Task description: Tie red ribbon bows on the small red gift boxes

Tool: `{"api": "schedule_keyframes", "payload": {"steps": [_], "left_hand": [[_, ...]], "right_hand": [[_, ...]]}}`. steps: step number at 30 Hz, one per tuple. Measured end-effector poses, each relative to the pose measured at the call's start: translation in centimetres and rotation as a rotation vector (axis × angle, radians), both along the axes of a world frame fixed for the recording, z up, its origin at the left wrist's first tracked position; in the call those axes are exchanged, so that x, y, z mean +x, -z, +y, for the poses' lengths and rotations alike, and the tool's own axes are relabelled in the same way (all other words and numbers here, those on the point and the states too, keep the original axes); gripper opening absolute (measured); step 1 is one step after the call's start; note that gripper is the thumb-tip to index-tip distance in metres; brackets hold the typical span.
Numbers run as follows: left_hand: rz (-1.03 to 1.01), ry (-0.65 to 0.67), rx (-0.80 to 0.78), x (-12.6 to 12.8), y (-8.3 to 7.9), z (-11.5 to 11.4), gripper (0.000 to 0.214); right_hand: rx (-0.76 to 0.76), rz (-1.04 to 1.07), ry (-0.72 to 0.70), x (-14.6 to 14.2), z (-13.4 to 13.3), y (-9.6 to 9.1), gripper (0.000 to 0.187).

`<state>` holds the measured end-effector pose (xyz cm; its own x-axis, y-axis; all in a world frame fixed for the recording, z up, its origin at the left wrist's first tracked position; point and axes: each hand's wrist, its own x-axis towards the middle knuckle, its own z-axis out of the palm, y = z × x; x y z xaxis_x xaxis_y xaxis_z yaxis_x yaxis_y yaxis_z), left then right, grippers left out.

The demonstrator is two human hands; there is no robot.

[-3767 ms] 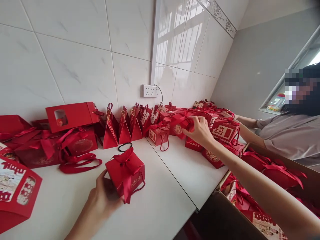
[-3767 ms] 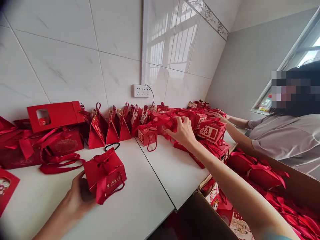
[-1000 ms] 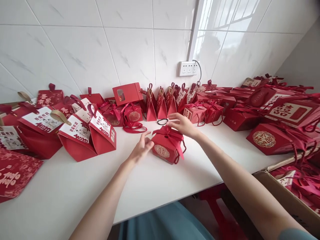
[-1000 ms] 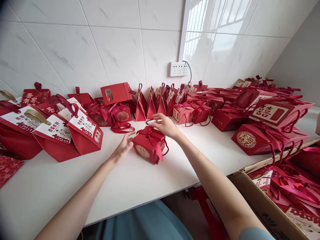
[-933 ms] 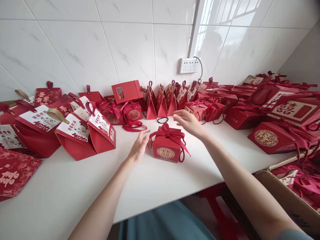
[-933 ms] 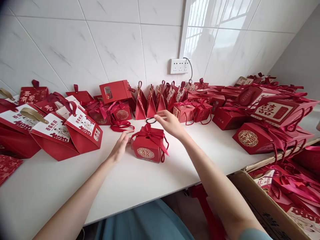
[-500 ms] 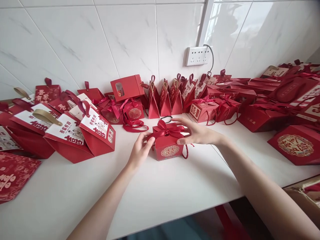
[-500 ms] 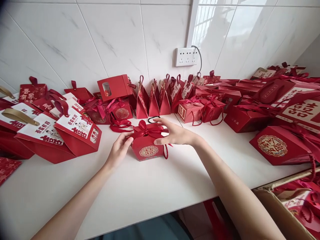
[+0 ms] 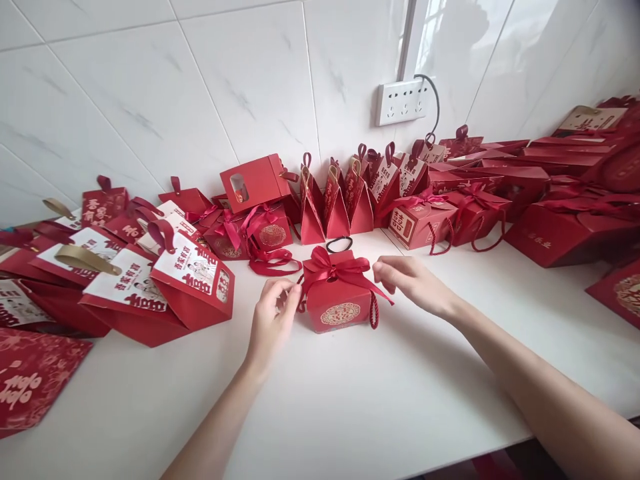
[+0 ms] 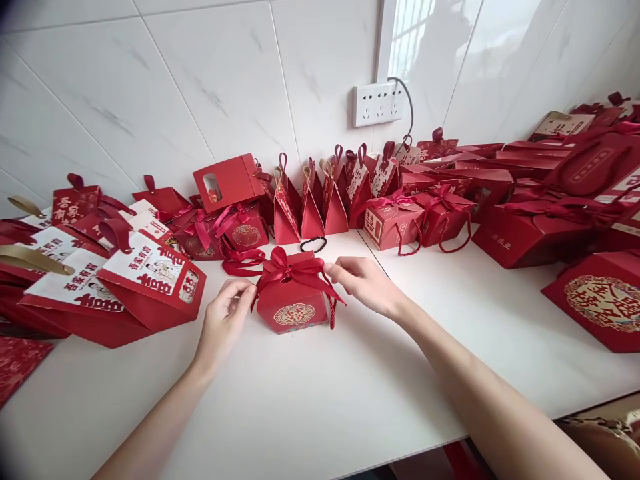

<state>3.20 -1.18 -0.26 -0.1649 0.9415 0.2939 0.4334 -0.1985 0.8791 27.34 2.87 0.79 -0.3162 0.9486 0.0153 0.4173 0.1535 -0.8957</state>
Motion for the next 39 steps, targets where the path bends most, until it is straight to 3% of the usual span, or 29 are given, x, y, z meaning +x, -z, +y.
{"api": "schedule_keyframes", "payload": {"steps": [8,14,18,26,30,34,39], "left_hand": [[-0.215,0.218,-0.239,-0.4,-1.8,-0.6,0.03],[-0.403,0.455,-0.415,-1.1,-1.7,-0.6,0.029],[-0.595,0.525,-0.447,-1.5,-1.7,-0.2,0.029],[-0.866,0.381,-0.277,-3.6,-3.5,-0.1,0.022],[-1.022,0.273,-0.152,-5.2,-5.0,-0.3,0.014],[-1.159,0.183,-0.043,-6.7,-6.0,-0.5,0.023],[-1.134,0.181,-0.053,-7.3,-7.0,-0.5,0.022]], "right_hand": [[-0.092,0.198,-0.217,-1.0,-0.9,-0.3,0.053],[-0.247,0.379,-0.276,-1.3,-0.8,0.3,0.046],[-0.337,0.54,-0.28,-1.6,-0.4,0.8,0.045],[-0.211,0.74,-0.057,1.1,0.4,-0.6,0.046],[-0.163,0.804,0.036,2.9,-0.6,-2.2,0.046],[-0.112,0.851,0.136,4.6,-1.9,-3.3,0.041],[-0.084,0.892,0.163,5.1,-2.2,-5.7,0.027]]}}
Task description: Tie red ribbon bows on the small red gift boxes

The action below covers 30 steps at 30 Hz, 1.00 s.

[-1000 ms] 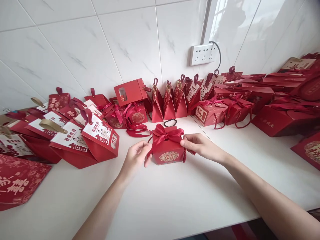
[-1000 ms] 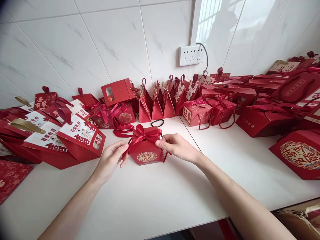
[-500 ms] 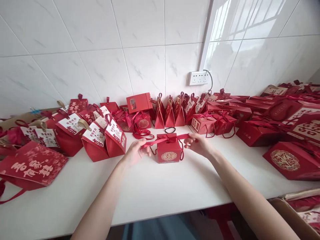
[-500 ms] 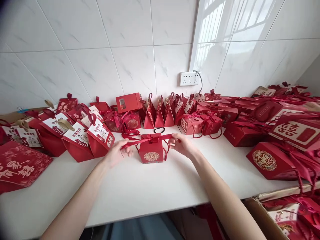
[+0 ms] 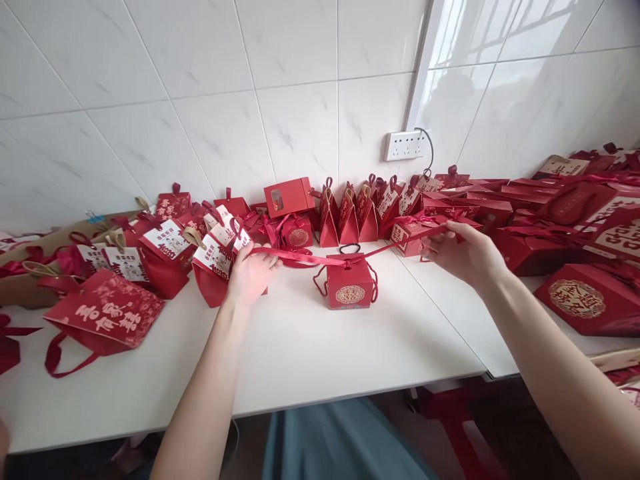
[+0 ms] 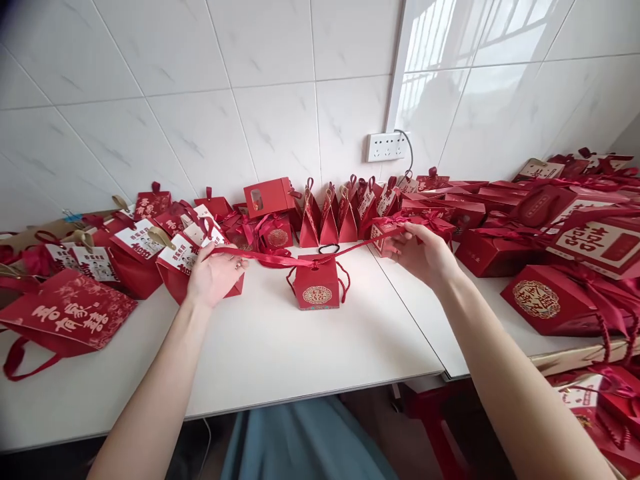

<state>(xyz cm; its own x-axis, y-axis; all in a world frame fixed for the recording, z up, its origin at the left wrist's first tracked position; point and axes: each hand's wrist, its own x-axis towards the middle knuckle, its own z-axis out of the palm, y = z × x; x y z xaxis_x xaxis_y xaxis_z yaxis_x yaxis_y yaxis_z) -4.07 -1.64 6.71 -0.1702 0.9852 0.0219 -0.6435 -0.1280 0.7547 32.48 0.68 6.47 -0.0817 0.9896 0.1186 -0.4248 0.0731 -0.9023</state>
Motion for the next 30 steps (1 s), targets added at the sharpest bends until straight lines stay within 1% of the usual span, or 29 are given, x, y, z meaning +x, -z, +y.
{"api": "schedule_keyframes", "payload": {"steps": [3,4,6,9,11,14,16,18,25,28,30], "left_hand": [[-0.011,0.031,0.043,1.2,-2.0,0.3,0.019],[-0.019,0.034,0.05,2.0,-2.9,0.4,0.02],[-0.008,0.028,0.058,3.8,-4.8,0.7,0.021],[0.126,0.007,0.115,6.7,-7.0,1.0,0.017],[0.273,-0.003,0.183,8.2,-7.8,1.1,0.021],[0.46,-0.015,0.272,9.4,-8.2,0.9,0.027],[0.524,-0.025,0.301,9.7,-8.2,0.6,0.027],[0.547,-0.027,0.31,9.6,-8.2,0.4,0.028],[0.433,-0.077,0.334,9.7,-7.6,0.7,0.024],[0.368,-0.133,0.357,9.1,-7.3,0.9,0.02],[0.33,-0.178,0.327,7.8,-7.1,0.9,0.018]], "right_hand": [[0.101,-0.019,-0.016,-1.8,0.2,-2.3,0.017],[0.152,-0.051,-0.029,-2.7,0.3,-3.1,0.017],[0.24,-0.128,-0.076,-5.0,0.5,-4.6,0.021],[0.302,-0.177,-0.176,-8.5,0.8,-6.2,0.027],[0.342,-0.152,-0.221,-10.4,1.1,-6.7,0.032],[0.366,-0.144,-0.169,-11.8,1.4,-7.0,0.03],[0.374,-0.145,-0.123,-12.1,1.4,-7.0,0.026],[0.385,-0.137,-0.098,-12.2,1.3,-7.0,0.025],[0.429,-0.163,-0.07,-11.8,0.8,-6.4,0.031],[0.444,-0.193,-0.048,-9.9,0.3,-6.2,0.026],[0.43,-0.237,-0.034,-7.6,-0.2,-6.3,0.031]]}}
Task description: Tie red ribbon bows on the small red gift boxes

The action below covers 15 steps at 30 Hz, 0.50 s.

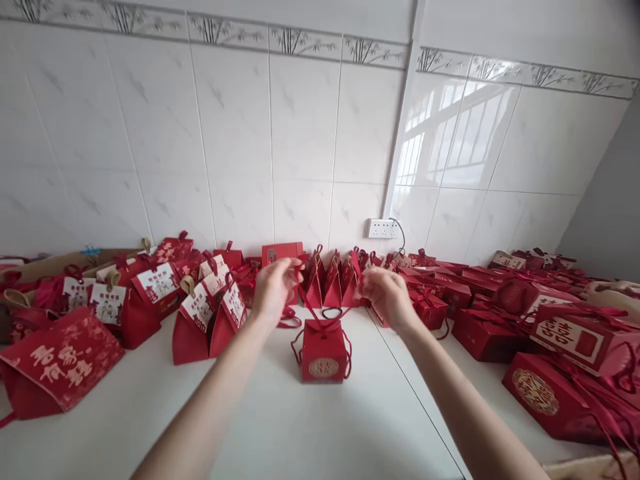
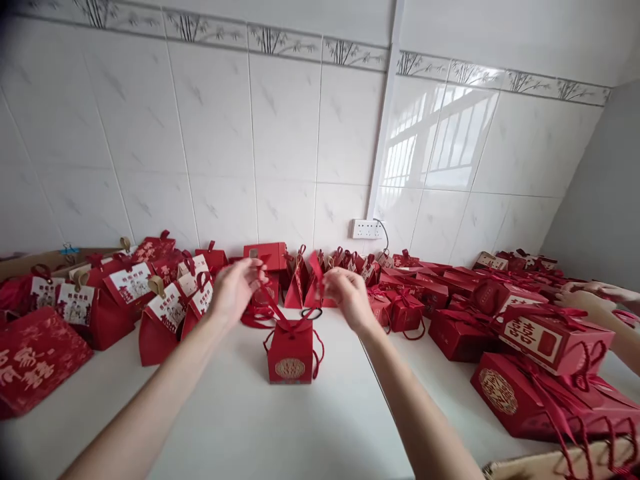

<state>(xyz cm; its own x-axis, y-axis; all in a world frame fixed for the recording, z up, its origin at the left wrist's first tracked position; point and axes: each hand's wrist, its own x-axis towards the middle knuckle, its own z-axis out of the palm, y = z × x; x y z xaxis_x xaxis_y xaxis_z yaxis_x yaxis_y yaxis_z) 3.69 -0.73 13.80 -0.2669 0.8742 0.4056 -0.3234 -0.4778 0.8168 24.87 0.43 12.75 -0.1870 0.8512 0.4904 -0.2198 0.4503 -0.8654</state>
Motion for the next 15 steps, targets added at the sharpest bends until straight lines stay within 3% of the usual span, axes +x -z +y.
{"api": "schedule_keyframes", "payload": {"steps": [3,5,7,8,11,13,15], "left_hand": [[-0.01,-0.11,-0.066,-3.2,0.6,-0.3,0.03],[0.205,-0.487,0.01,-4.8,1.6,-0.7,0.023],[0.483,-0.669,0.04,-4.9,3.1,-1.4,0.013],[0.664,-0.643,0.03,-4.3,4.0,-1.7,0.012],[1.237,-0.379,-0.04,-1.0,6.9,-2.7,0.02],[1.409,-0.289,-0.132,1.0,8.6,-2.9,0.03],[1.449,-0.232,-0.21,1.9,9.8,-2.7,0.034]], "right_hand": [[-0.057,-0.126,0.038,3.7,-0.7,0.1,0.041],[-0.086,-0.239,0.073,5.1,-0.8,0.6,0.039],[-0.098,-0.395,0.086,4.9,-0.7,1.8,0.034],[-0.093,-0.484,0.085,4.4,-0.5,2.6,0.031],[-0.009,-0.712,0.099,1.7,0.1,5.6,0.019],[0.082,-0.797,0.14,0.1,0.6,7.3,0.013],[0.161,-0.849,0.174,-0.9,0.9,8.6,0.01]]}}
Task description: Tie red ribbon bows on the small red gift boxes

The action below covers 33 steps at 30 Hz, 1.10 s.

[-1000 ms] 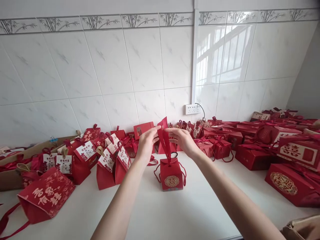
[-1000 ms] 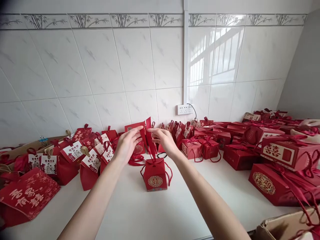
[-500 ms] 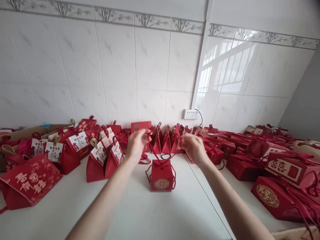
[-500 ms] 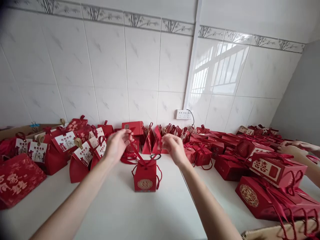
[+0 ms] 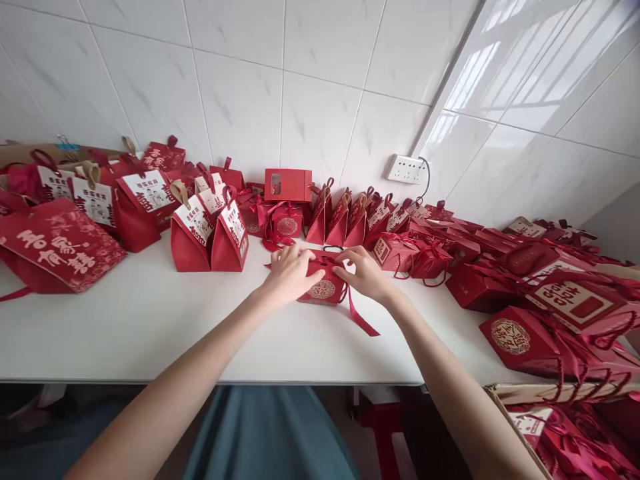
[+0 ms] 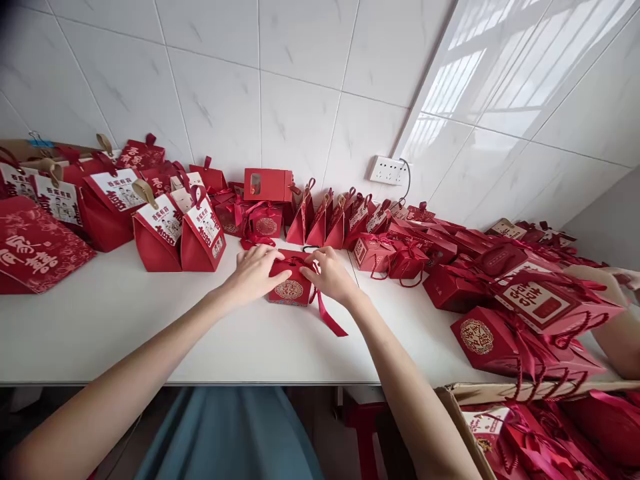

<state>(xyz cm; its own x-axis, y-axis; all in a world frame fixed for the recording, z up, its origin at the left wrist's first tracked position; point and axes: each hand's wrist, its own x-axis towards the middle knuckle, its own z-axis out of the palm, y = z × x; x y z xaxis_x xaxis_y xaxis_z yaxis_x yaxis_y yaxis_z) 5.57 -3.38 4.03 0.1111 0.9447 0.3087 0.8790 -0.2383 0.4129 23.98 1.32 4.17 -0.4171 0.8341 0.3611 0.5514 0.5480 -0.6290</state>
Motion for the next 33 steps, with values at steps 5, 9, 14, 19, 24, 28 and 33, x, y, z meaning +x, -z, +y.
{"api": "schedule_keyframes", "payload": {"steps": [5,9,14,19,24,28,33], "left_hand": [[-0.001,0.118,-0.105,-2.1,-0.4,1.3,0.028],[-0.024,0.067,-0.046,-3.2,-1.6,1.7,0.038],[-0.068,0.182,-0.045,-1.4,-1.5,1.5,0.019],[-0.056,0.254,-0.169,-0.6,-1.4,1.7,0.018],[-0.004,0.313,-0.229,-0.3,-2.6,2.7,0.012],[0.006,0.326,-0.242,-0.1,-3.0,3.0,0.013],[-0.028,0.274,-0.198,0.0,-2.2,2.6,0.011]], "right_hand": [[0.14,-0.072,-0.033,-0.2,-1.2,0.5,0.012],[0.263,-0.148,-0.192,0.2,-2.6,-0.5,0.016],[0.346,-0.183,-0.131,0.3,-0.6,-0.8,0.015],[0.258,-0.232,-0.241,-0.1,1.0,-0.4,0.015],[0.182,-0.215,-0.254,-0.6,1.1,-0.4,0.015],[0.128,-0.134,-0.243,-0.4,1.5,0.3,0.011],[0.071,-0.01,-0.276,0.2,1.9,1.0,0.012]]}}
